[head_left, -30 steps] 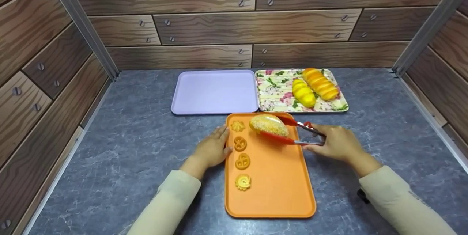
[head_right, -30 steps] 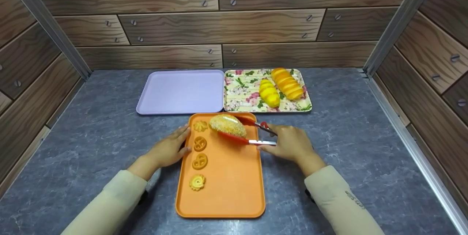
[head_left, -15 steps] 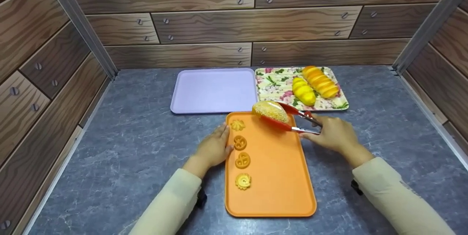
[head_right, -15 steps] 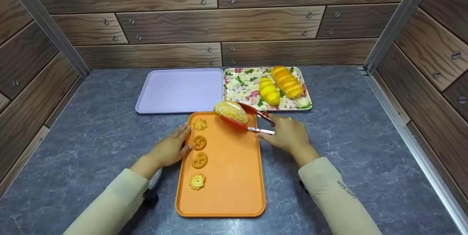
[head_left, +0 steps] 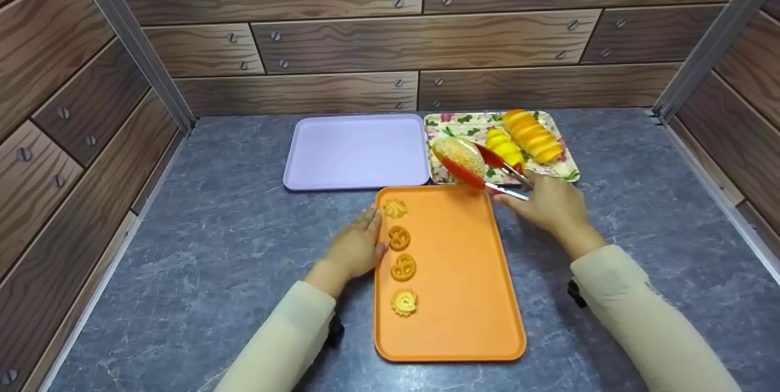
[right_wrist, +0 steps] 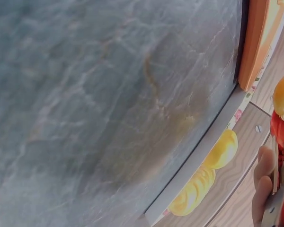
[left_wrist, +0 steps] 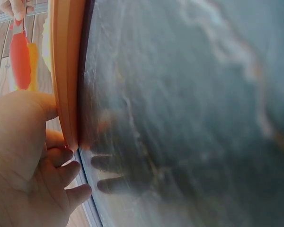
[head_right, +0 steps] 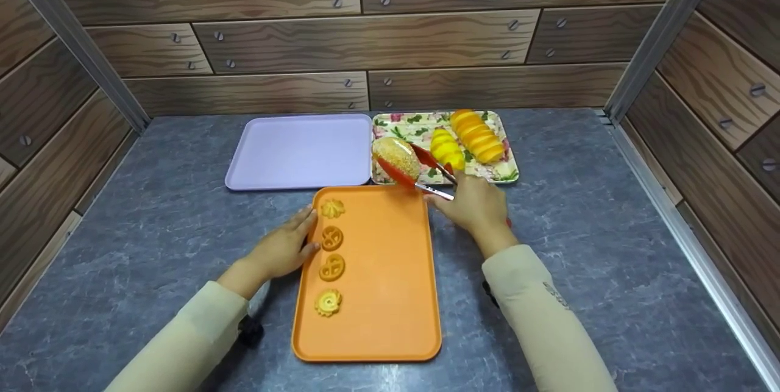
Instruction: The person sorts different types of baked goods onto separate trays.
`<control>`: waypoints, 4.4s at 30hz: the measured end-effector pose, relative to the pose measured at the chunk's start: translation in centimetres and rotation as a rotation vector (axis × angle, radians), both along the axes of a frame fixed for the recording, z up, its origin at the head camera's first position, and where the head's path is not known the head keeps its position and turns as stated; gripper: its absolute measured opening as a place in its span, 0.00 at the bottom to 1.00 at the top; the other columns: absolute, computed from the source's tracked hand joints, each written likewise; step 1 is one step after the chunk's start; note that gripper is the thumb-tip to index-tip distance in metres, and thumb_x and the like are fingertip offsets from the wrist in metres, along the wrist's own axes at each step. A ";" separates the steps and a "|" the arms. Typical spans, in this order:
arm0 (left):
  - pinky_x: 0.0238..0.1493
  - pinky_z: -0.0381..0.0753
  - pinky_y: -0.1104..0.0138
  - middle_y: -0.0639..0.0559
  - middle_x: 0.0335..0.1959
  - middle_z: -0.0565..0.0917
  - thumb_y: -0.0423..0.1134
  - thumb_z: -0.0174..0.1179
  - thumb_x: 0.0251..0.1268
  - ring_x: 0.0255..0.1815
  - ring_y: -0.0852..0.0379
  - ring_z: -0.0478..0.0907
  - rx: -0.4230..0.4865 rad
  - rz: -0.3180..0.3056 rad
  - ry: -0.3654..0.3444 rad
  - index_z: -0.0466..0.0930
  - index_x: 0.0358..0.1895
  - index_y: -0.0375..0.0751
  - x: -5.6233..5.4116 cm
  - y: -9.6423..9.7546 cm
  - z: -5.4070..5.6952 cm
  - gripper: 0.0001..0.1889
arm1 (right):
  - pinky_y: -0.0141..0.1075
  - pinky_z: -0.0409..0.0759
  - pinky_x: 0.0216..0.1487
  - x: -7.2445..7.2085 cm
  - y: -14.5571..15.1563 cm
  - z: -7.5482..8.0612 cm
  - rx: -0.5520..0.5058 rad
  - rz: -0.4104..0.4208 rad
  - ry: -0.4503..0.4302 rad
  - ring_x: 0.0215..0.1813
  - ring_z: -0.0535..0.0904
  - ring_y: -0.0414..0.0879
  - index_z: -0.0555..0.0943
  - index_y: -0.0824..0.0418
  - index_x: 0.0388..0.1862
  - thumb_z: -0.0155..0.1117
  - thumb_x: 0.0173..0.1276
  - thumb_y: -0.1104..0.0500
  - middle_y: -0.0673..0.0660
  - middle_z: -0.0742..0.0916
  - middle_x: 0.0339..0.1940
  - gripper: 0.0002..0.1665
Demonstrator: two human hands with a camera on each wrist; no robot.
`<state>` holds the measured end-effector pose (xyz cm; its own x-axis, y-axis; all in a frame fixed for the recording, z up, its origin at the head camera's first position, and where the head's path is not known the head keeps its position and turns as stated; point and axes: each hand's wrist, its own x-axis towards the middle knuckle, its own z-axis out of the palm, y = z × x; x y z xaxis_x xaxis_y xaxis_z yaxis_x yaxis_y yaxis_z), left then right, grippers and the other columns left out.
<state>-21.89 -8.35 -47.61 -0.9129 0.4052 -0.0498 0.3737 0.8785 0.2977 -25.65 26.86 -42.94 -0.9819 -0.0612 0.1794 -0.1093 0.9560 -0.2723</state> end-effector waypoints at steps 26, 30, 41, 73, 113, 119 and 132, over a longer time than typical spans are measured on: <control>0.69 0.58 0.53 0.38 0.74 0.53 0.48 0.48 0.73 0.72 0.42 0.54 -0.026 -0.015 0.037 0.53 0.73 0.32 -0.1 -0.1 -0.3 0.33 | 0.48 0.71 0.18 -2.2 -2.8 -0.3 -0.008 -0.204 -0.071 0.27 0.78 0.60 0.80 0.69 0.35 0.64 0.53 0.29 0.67 0.83 0.28 0.42; 0.69 0.57 0.53 0.38 0.74 0.53 0.48 0.48 0.74 0.72 0.42 0.53 -0.026 -0.013 0.035 0.53 0.73 0.32 -0.1 0.0 -0.2 0.33 | 0.48 0.73 0.20 -2.6 -3.0 -0.4 0.005 -0.223 -0.126 0.30 0.79 0.60 0.80 0.70 0.38 0.62 0.54 0.27 0.69 0.83 0.32 0.44; 0.70 0.56 0.55 0.40 0.74 0.53 0.48 0.48 0.73 0.74 0.45 0.51 -0.009 -0.003 0.007 0.53 0.73 0.32 0.0 0.1 -0.1 0.33 | 0.52 0.75 0.23 -2.9 -3.1 -0.7 -0.003 -0.232 -0.138 0.33 0.81 0.63 0.80 0.71 0.38 0.61 0.56 0.29 0.70 0.84 0.34 0.43; 0.71 0.54 0.55 0.40 0.74 0.53 0.49 0.48 0.73 0.74 0.45 0.50 -0.006 -0.012 0.016 0.53 0.73 0.32 -0.3 -0.1 -0.5 0.34 | 0.52 0.75 0.25 -3.0 -3.0 -0.9 -0.051 -0.208 -0.094 0.34 0.80 0.62 0.77 0.73 0.49 0.57 0.50 0.20 0.70 0.83 0.35 0.57; 0.70 0.55 0.54 0.41 0.75 0.52 0.49 0.48 0.73 0.73 0.43 0.52 0.010 0.001 -0.001 0.53 0.73 0.33 -0.1 0.0 0.0 0.33 | 0.61 0.72 0.53 -1.0 -2.6 -1.5 0.038 0.237 0.037 0.58 0.73 0.66 0.63 0.67 0.71 0.57 0.47 0.18 0.70 0.75 0.62 0.68; 0.70 0.55 0.54 0.39 0.74 0.53 0.49 0.48 0.73 0.73 0.42 0.52 0.011 -0.003 0.011 0.53 0.73 0.32 -0.1 -0.1 0.0 0.33 | 0.59 0.75 0.49 -0.9 -2.7 -1.7 0.054 0.324 0.054 0.53 0.77 0.64 0.68 0.66 0.69 0.60 0.47 0.21 0.67 0.80 0.57 0.63; 0.70 0.55 0.55 0.38 0.74 0.54 0.47 0.50 0.72 0.73 0.43 0.53 0.026 -0.011 0.035 0.55 0.72 0.30 -0.1 -0.2 -0.3 0.33 | 0.46 0.76 0.33 -0.9 -3.3 -2.0 0.068 0.418 0.076 0.31 0.76 0.48 0.76 0.58 0.64 0.65 0.49 0.26 0.53 0.83 0.33 0.52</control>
